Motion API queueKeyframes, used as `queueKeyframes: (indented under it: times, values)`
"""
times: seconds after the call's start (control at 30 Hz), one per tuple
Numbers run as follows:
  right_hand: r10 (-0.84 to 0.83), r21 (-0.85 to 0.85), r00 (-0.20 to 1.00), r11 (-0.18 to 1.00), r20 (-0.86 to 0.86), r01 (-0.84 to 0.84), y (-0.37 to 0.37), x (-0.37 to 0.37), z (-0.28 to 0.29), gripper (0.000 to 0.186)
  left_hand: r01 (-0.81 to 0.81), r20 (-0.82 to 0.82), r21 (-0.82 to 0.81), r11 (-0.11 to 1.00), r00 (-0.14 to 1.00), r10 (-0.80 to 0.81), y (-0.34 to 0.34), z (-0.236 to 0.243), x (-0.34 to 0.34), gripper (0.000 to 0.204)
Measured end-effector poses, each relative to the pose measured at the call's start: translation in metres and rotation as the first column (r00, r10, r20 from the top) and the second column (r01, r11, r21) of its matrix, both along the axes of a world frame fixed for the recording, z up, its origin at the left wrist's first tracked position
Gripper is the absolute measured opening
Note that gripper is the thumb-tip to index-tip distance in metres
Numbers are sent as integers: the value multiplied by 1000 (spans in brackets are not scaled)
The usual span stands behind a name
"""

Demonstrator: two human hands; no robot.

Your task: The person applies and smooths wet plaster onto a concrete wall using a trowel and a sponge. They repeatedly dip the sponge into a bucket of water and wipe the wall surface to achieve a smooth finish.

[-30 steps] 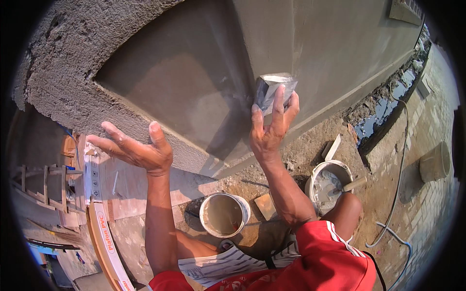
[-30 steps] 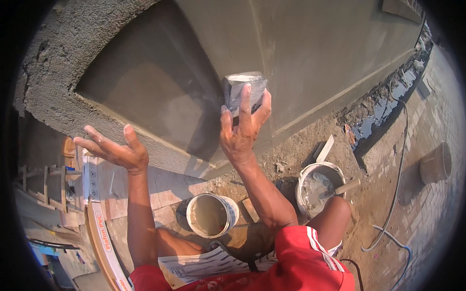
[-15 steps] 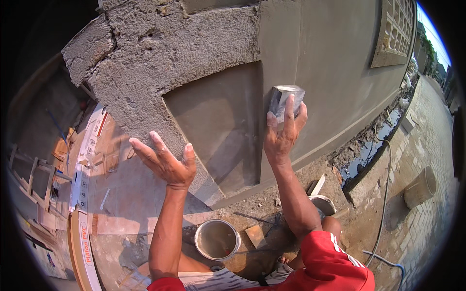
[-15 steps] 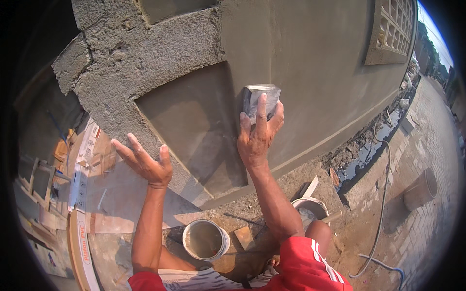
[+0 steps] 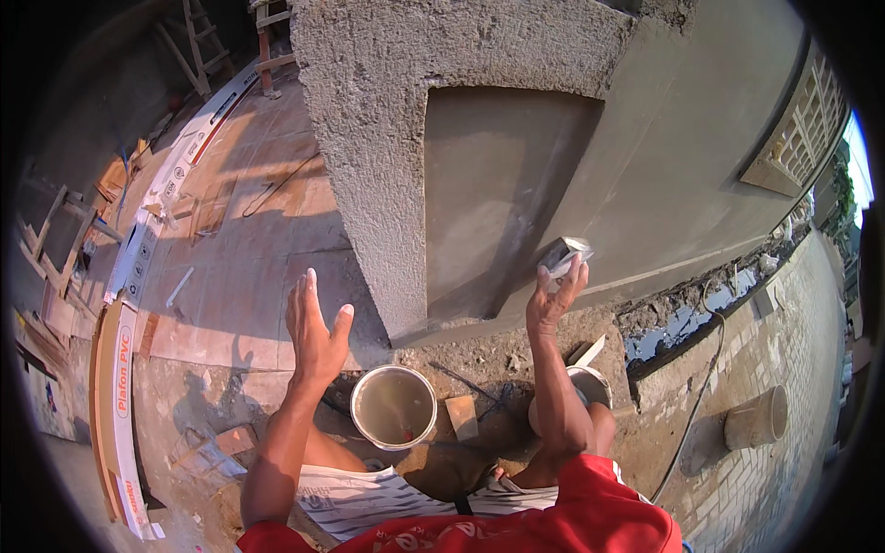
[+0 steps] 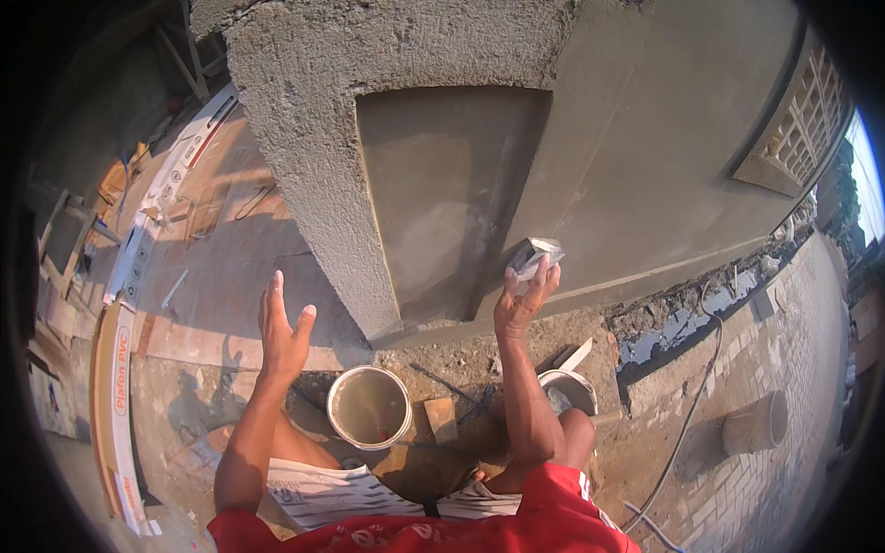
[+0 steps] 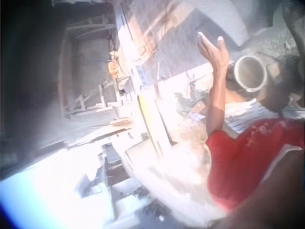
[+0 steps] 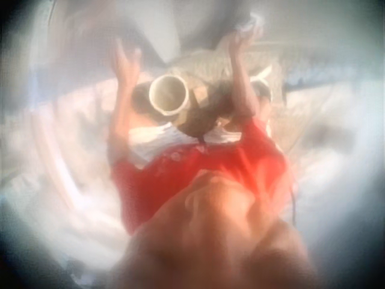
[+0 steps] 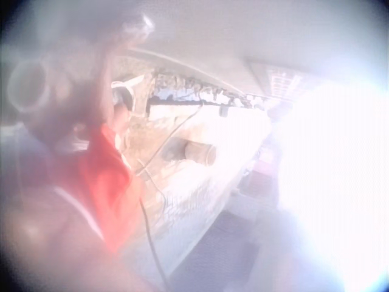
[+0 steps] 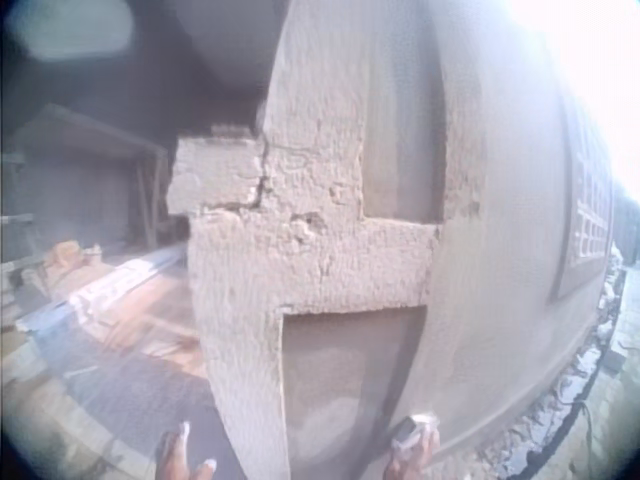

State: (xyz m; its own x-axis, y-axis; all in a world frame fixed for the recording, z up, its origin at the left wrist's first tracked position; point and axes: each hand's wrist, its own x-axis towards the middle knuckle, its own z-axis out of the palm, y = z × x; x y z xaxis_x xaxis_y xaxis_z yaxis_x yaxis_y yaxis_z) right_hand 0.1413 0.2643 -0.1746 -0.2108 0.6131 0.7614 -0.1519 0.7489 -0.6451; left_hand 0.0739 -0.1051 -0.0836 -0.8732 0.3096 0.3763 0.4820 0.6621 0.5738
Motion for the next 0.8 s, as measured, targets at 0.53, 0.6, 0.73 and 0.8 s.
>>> queueKeyframes:
  times: [0.53, 0.6, 0.73, 0.8]
  values:
    - [-118, -404, 970, 893, 214, 198, -41, 4, -115, 62, 559, 962, -270, 784, 198, 190, -28, -143, -6, 101]
    - [-163, -618, 963, 740, 216, 264, -42, 42, -189, 61, 457, 954, -239, 857, 276, 119, -27, -163, -3, 99]
    - [-164, -607, 978, 767, 130, 210, -61, 61, -156, 58, 157, 979, -151, 976, 161, 126, -31, -173, 6, 62]
    - [-151, -647, 988, 749, 38, 140, -51, 55, -117, 58, 33, 999, -34, 999, -9, 35, -69, -236, -4, 50]
